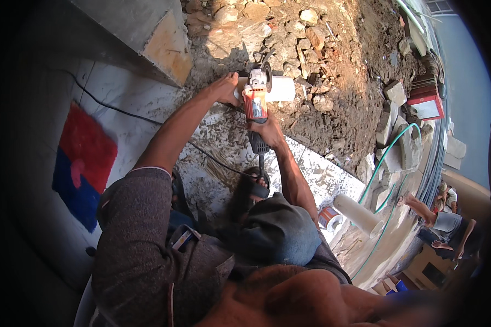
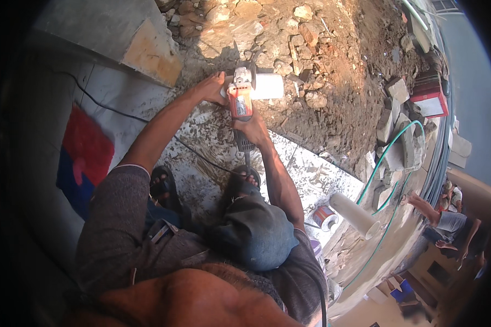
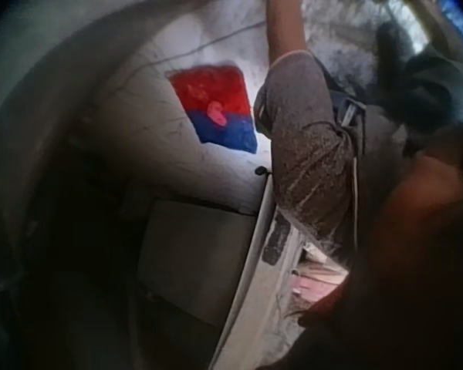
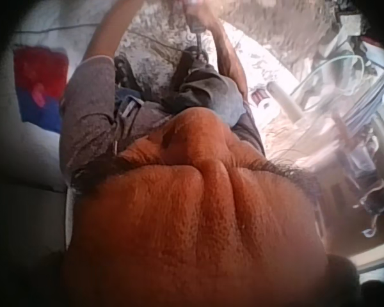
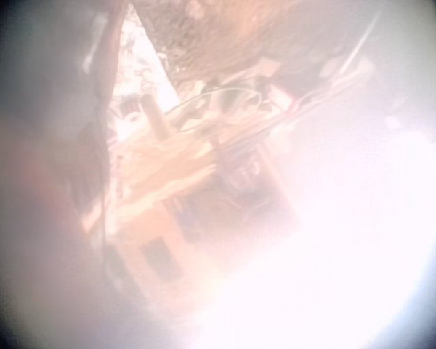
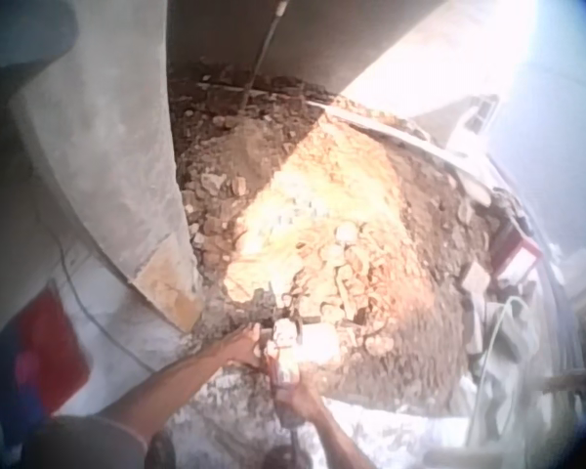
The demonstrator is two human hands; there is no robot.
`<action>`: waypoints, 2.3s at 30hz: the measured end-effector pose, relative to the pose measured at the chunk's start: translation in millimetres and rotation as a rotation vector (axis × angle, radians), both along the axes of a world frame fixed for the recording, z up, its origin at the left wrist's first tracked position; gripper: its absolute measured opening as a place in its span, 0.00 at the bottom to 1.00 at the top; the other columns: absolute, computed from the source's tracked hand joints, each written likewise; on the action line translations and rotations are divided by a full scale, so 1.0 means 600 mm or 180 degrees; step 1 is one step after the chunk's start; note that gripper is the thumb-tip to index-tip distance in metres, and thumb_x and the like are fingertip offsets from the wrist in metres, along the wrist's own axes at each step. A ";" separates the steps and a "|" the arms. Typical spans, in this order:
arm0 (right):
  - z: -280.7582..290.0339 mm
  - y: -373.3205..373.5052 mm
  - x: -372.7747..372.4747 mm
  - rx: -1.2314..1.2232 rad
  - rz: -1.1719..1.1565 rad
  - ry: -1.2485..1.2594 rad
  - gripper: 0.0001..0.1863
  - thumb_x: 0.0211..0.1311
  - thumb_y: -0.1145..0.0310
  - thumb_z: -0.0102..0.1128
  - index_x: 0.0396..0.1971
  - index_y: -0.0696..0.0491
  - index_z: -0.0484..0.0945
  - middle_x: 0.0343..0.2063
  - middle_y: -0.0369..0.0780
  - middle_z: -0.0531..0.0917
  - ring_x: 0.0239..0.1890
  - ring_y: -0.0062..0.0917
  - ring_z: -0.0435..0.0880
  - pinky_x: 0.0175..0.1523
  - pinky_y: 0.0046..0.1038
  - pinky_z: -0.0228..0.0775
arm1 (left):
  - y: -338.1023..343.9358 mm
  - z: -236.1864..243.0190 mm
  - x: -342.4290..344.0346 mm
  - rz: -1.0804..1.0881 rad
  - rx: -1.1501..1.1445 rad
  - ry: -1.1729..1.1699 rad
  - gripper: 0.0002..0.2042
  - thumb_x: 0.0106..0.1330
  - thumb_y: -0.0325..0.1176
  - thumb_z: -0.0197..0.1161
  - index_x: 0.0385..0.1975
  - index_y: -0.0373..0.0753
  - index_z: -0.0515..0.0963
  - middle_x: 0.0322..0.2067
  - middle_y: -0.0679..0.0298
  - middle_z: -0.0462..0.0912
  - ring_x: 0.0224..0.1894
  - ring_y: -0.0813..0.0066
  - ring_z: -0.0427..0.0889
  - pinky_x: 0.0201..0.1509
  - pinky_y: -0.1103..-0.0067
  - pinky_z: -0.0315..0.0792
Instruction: The person uses an angle grinder to cut a section of PVC pipe on a tiled surface, applies adhesive from a small can to the interior and exterior of the pipe and a fitting, and then joins the pipe to a wall-mounted drainage outlet.
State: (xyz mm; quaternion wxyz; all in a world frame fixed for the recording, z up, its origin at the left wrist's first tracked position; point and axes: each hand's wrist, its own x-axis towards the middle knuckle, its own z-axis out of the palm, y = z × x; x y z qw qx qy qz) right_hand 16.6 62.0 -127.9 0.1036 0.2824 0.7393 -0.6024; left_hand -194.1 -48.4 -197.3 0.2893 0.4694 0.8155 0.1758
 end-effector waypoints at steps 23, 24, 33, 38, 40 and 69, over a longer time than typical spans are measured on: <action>0.028 -0.004 0.014 0.0127 -0.0043 -0.0238 0.36 0.42 0.64 0.73 0.53 0.60 0.69 0.41 0.46 0.82 0.41 0.31 0.82 0.48 0.31 0.74 | 0.018 0.031 -0.027 -0.0337 -0.0637 -0.0434 0.66 0.33 0.58 0.76 0.64 0.14 0.47 0.61 0.33 0.62 0.64 0.54 0.68 0.64 0.76 0.66; 0.028 -0.005 0.014 0.0108 -0.0020 -0.0216 0.36 0.42 0.65 0.72 0.53 0.60 0.69 0.41 0.46 0.82 0.41 0.30 0.82 0.48 0.31 0.74 | 0.017 0.026 -0.029 -0.0341 -0.0631 -0.0426 0.66 0.33 0.58 0.76 0.64 0.14 0.47 0.62 0.33 0.61 0.65 0.55 0.67 0.65 0.76 0.65; 0.025 -0.003 0.020 -0.0064 -0.0050 -0.0125 0.33 0.43 0.68 0.71 0.52 0.59 0.70 0.40 0.43 0.82 0.40 0.28 0.82 0.48 0.30 0.74 | 0.024 0.030 -0.037 -0.0372 -0.0742 -0.0637 0.65 0.33 0.56 0.75 0.64 0.14 0.47 0.64 0.34 0.58 0.66 0.56 0.64 0.67 0.78 0.63; 0.037 -0.007 0.020 -0.0071 -0.0015 0.0017 0.34 0.43 0.69 0.70 0.54 0.59 0.70 0.40 0.42 0.82 0.40 0.27 0.81 0.48 0.29 0.73 | 0.019 0.033 -0.038 -0.0283 -0.0625 -0.0604 0.63 0.33 0.55 0.76 0.63 0.15 0.50 0.61 0.36 0.64 0.64 0.55 0.68 0.64 0.76 0.65; 0.039 -0.010 0.022 -0.0038 -0.0043 0.0059 0.34 0.43 0.68 0.71 0.54 0.59 0.69 0.40 0.41 0.82 0.41 0.26 0.81 0.49 0.29 0.73 | 0.018 0.030 -0.039 -0.0290 -0.0602 -0.0654 0.62 0.33 0.56 0.76 0.62 0.15 0.51 0.61 0.37 0.65 0.63 0.55 0.69 0.64 0.77 0.66; 0.018 -0.011 0.102 -0.0304 -0.0218 -0.0049 0.37 0.42 0.68 0.72 0.56 0.58 0.68 0.42 0.41 0.81 0.43 0.25 0.80 0.51 0.29 0.72 | 0.027 0.012 -0.050 -0.0216 -0.0407 -0.0874 0.52 0.37 0.54 0.74 0.56 0.16 0.61 0.51 0.39 0.74 0.52 0.56 0.77 0.53 0.74 0.73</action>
